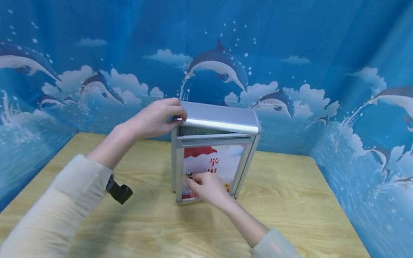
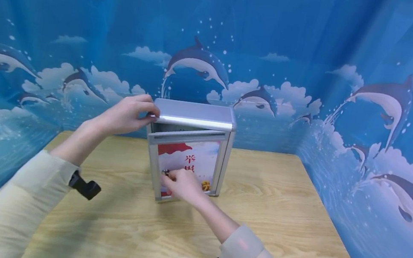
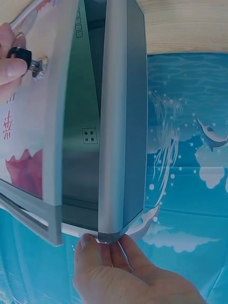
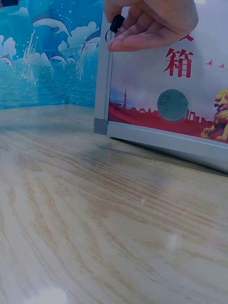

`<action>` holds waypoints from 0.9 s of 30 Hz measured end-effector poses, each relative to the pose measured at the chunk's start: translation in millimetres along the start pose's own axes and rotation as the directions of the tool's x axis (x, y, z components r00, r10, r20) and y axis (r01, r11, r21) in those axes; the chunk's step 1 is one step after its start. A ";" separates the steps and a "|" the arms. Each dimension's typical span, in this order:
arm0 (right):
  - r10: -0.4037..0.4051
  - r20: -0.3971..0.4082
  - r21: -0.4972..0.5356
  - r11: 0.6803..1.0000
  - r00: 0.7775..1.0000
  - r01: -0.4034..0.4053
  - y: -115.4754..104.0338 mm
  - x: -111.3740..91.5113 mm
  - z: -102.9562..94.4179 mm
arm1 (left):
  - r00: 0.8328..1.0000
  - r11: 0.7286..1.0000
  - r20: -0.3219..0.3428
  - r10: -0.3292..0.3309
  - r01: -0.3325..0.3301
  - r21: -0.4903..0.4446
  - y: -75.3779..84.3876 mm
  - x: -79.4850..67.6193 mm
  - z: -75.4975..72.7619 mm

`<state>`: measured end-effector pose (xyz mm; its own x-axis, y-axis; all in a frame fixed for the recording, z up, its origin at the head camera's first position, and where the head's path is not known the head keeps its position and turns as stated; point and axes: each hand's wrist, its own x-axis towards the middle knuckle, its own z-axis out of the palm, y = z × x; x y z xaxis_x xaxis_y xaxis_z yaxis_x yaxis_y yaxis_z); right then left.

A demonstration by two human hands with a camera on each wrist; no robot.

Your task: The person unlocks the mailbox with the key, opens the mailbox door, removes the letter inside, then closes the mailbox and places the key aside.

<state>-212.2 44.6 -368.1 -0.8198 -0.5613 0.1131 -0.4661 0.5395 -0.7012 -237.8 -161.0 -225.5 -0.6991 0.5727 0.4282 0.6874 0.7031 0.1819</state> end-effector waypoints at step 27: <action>-0.218 0.346 0.063 0.976 0.912 0.209 17.7 -43.8 -43.3 | 1.000 1.000 0.008 -0.005 0.005 0.009 1.0 -0.2 1.0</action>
<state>-198.9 105.9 -355.0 -0.5311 -0.8472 0.0122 -0.6053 0.3693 -0.7051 -237.2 -160.0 -226.2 -0.7038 0.5728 0.4203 0.6824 0.7096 0.1755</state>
